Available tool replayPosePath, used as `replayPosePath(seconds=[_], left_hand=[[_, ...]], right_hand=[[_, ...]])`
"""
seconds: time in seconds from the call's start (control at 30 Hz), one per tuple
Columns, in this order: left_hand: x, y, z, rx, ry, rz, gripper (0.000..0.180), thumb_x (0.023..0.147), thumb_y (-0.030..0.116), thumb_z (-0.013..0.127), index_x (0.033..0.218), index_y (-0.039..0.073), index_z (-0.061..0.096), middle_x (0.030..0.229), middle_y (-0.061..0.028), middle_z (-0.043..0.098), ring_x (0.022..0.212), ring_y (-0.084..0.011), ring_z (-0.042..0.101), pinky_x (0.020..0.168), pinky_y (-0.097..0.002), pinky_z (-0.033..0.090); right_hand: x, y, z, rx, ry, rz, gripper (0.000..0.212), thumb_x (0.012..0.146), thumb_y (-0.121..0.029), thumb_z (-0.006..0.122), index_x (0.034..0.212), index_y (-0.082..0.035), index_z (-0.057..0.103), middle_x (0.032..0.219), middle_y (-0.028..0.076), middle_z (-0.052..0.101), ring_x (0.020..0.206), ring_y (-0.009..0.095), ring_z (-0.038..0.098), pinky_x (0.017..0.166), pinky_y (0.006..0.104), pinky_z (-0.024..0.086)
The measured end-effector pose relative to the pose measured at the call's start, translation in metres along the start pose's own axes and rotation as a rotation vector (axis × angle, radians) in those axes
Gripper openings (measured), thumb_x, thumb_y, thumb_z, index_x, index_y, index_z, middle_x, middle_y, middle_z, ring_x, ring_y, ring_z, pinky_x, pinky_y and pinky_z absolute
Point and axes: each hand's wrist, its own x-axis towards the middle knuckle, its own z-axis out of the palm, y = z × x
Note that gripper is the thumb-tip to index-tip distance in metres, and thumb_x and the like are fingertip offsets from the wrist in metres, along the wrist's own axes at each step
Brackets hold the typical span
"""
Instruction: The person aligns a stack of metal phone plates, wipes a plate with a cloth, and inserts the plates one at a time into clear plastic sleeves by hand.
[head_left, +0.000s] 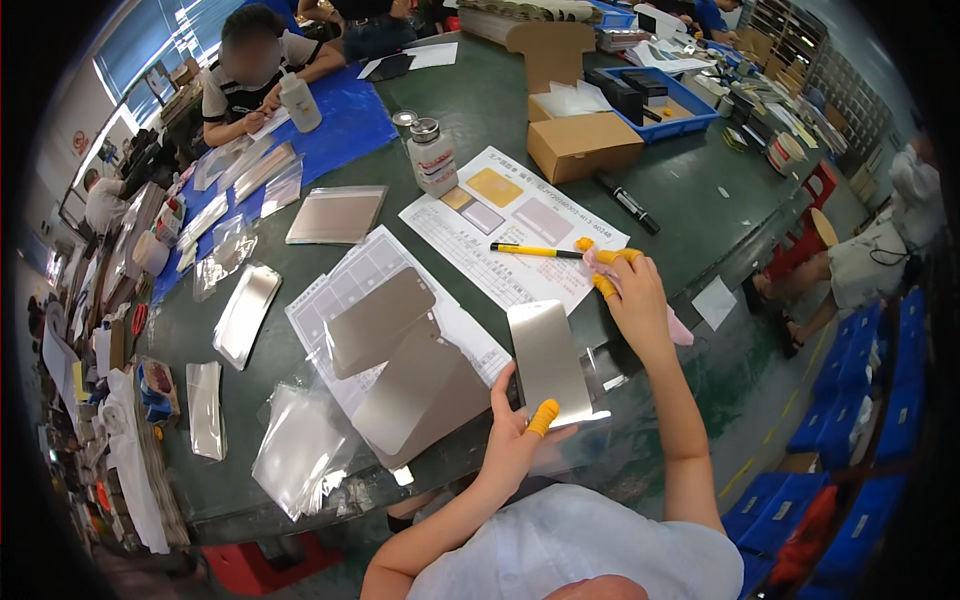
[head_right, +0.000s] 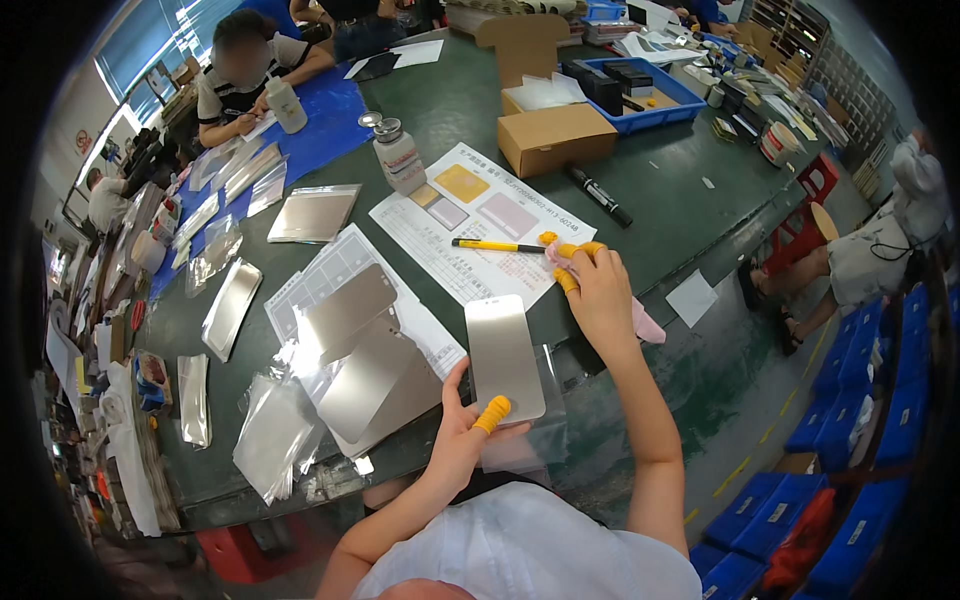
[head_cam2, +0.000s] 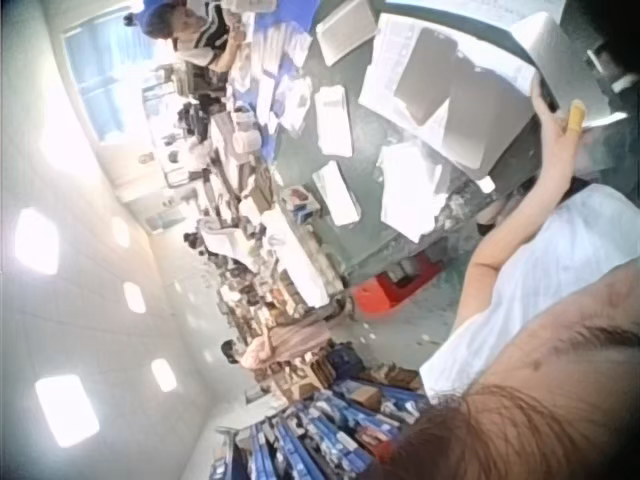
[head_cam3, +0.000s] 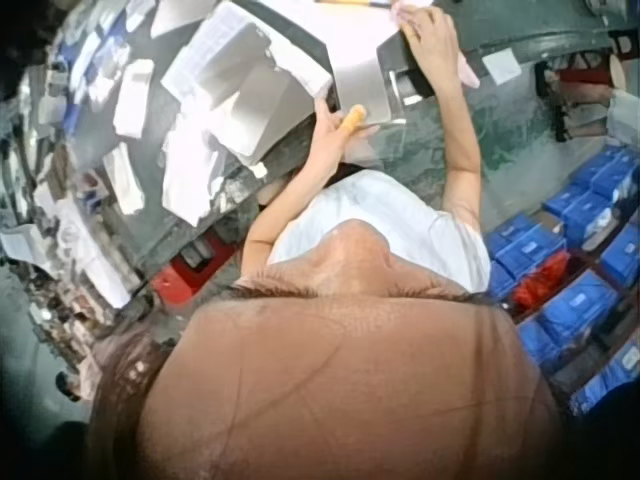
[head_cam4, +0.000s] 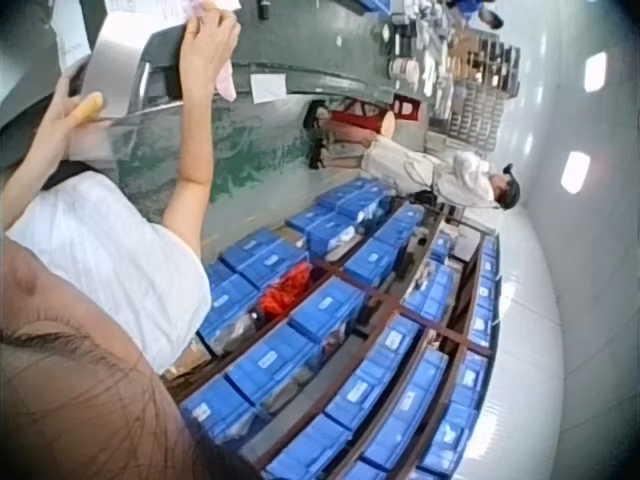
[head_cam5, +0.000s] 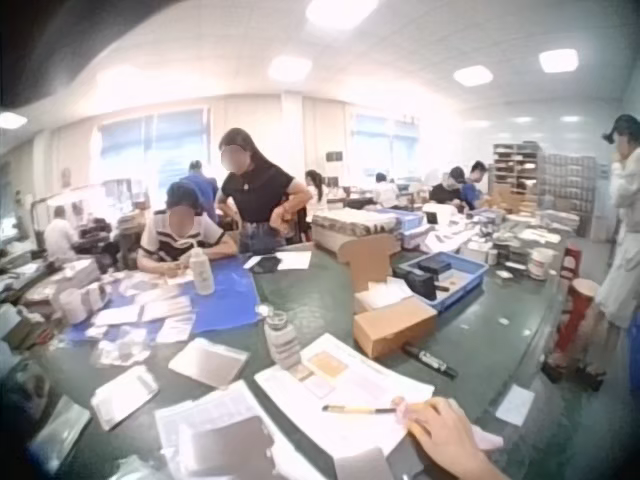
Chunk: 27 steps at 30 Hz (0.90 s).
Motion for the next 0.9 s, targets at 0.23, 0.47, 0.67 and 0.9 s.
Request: replayPosePath(seconds=[0.23,0.47,0.67,0.9], left_hand=[[0.007,0.006,-0.001,-0.018,-0.006,-0.056,0.066,0.094,0.0,0.044,0.143,0.02,0.005,0.129,-0.018,0.043,0.111,-0.0278,0.054,0.09,-0.0412,0.051],[0.012,0.005,-0.004,-0.018,-0.02,-0.177,0.061,0.094,-0.001,0.042,0.143,0.019,0.012,0.129,-0.0155,0.042,0.114,-0.0255,0.051,0.093,-0.0417,0.049],[0.013,0.007,-0.001,-0.036,-0.025,-0.167,0.061,0.094,-0.005,0.038,0.143,0.019,0.011,0.128,-0.0158,0.041,0.112,-0.0256,0.052,0.094,-0.0416,0.049],[0.012,0.009,-0.006,-0.035,-0.033,-0.177,0.064,0.093,-0.007,0.037,0.144,0.02,0.009,0.127,-0.0155,0.042,0.111,-0.0243,0.053,0.094,-0.0405,0.049]], right_hand=[[-0.03,-0.01,-0.029,0.357,-0.067,-0.025,0.03,0.072,0.005,0.059,0.1,-0.004,0.064,0.096,0.013,0.053,0.081,0.027,0.055,0.069,0.033,0.046],[-0.052,-0.029,-0.057,0.304,-0.29,-0.185,0.032,0.072,0.005,0.058,0.101,-0.004,0.066,0.091,0.013,0.054,0.077,0.026,0.057,0.065,0.0313,0.048],[-0.055,-0.033,-0.048,0.283,-0.35,-0.259,0.028,0.072,0.001,0.06,0.099,-0.001,0.065,0.087,0.014,0.053,0.073,0.026,0.055,0.061,0.0325,0.048],[-0.054,-0.035,-0.036,0.2,-0.312,-0.323,0.026,0.072,-0.004,0.067,0.098,0.0,0.064,0.084,0.012,0.052,0.073,0.024,0.053,0.058,0.0313,0.046]])
